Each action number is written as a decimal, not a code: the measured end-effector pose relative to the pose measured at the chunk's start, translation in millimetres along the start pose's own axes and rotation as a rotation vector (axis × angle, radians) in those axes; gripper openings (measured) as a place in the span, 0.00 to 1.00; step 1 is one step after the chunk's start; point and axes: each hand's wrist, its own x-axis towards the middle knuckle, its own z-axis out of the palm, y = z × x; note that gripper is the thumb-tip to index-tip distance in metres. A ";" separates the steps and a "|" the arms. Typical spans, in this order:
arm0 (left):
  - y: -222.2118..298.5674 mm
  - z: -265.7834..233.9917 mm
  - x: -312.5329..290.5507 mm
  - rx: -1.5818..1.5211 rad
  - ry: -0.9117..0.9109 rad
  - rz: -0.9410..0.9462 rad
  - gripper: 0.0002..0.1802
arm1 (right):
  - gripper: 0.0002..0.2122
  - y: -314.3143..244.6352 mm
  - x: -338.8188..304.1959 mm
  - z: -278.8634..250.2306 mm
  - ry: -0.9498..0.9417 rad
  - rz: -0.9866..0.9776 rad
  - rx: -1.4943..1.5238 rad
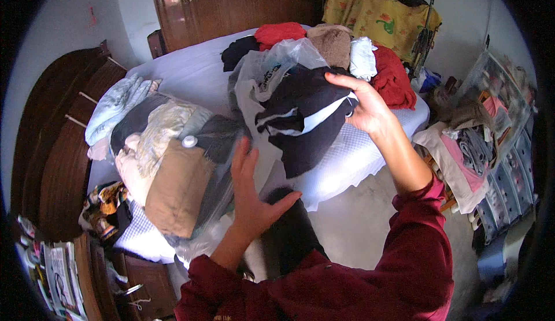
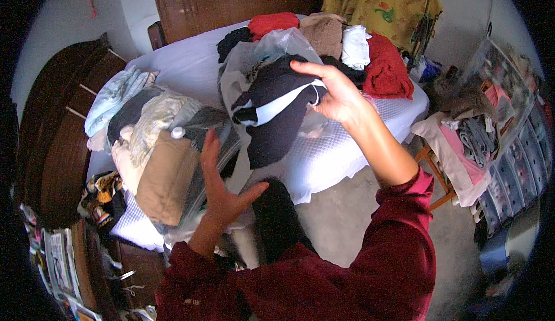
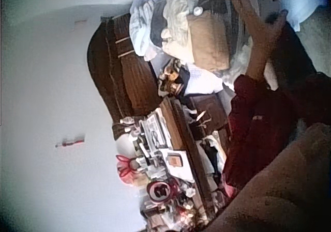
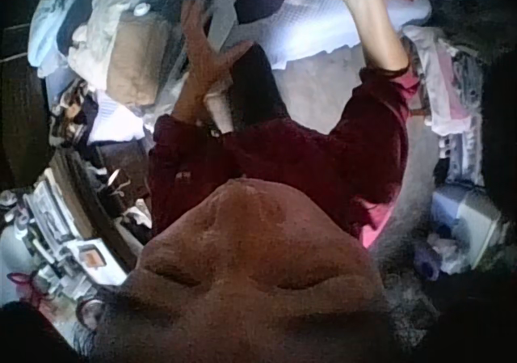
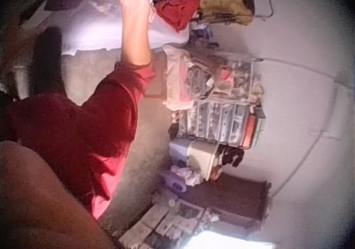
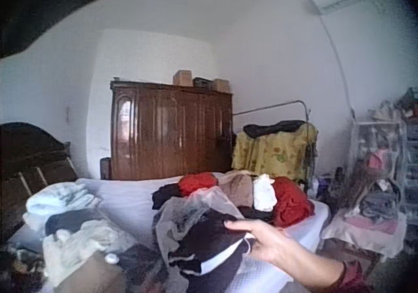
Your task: The person folds various clothing items and places them into a clear plastic storage bag on a bed. They handle shirts, pants, and other garments one at a time, arranging them inside the bag.
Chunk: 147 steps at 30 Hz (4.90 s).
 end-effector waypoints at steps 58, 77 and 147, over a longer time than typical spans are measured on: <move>-61.5 -18.1 -49.6 0.959 -0.490 -0.300 0.21 | 0.23 325.0 -21.3 -37.5 0.363 0.329 0.323; -12.7 -3.2 -142.4 0.197 -0.182 -0.359 0.40 | 0.29 261.3 -52.6 -62.3 0.340 0.331 0.504; -64.1 -48.7 -32.3 0.779 -0.281 -0.035 0.07 | 0.22 406.2 246.7 225.1 -0.184 0.282 0.165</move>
